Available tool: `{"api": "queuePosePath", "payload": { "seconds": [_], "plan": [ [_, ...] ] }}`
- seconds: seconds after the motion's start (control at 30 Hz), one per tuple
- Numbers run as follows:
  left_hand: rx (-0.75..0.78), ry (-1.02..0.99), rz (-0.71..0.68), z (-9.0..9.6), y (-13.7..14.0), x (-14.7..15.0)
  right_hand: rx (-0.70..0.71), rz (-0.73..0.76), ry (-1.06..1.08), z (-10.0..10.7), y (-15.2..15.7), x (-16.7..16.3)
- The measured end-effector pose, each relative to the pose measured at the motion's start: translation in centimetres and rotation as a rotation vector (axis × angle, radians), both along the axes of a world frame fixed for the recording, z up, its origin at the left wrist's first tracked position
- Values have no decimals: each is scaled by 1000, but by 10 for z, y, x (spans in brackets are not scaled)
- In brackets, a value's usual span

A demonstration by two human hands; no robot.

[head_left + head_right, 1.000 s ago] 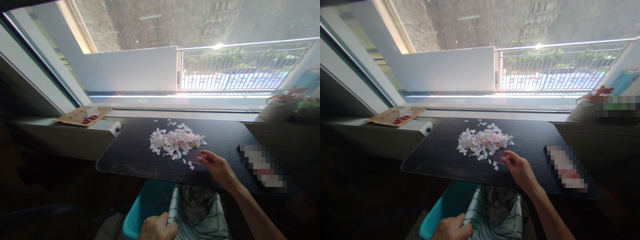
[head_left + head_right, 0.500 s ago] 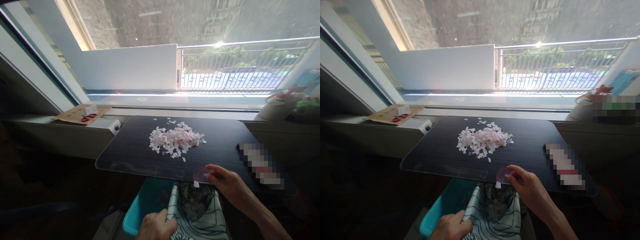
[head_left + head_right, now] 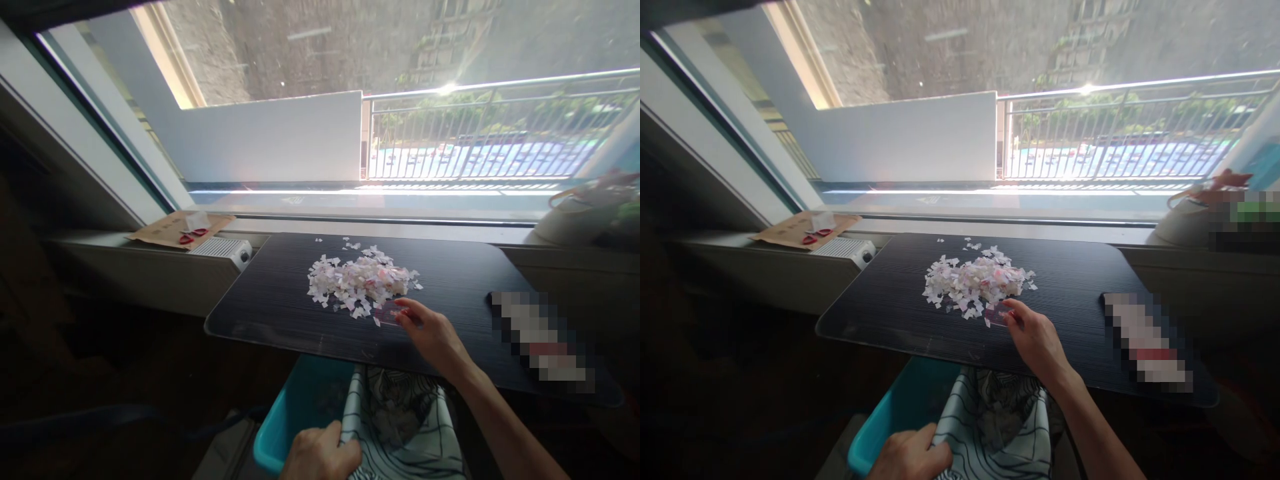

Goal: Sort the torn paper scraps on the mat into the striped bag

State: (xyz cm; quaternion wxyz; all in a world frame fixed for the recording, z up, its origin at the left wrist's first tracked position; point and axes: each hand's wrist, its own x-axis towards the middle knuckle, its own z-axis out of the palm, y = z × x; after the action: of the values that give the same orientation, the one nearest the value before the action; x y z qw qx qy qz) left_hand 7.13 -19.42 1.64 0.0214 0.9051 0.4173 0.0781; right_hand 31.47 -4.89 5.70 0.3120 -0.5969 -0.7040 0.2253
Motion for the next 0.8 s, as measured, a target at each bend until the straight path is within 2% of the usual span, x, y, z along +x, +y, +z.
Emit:
{"api": "queuePosePath", "payload": {
  "seconds": [0.1, 0.3, 0.5, 0.67, 0.8],
  "plan": [
    [-16, 16, 16, 0, -1, -2, -34, 12, -15, 0, -7, 5],
    [-51, -40, 76, 1, -4, 1, -137, 52, -7, -2, -43, 27],
    [-66, -32, 40, 5, -1, 3, -172, 84, -16, -3, -66, 45],
    [29, -29, 27, -3, 2, 8, -70, 16, 24, 6, -58, 33],
    [77, -24, -77, -7, 7, 18, -32, 30, 36, 3, -35, 14]
  ]
}}
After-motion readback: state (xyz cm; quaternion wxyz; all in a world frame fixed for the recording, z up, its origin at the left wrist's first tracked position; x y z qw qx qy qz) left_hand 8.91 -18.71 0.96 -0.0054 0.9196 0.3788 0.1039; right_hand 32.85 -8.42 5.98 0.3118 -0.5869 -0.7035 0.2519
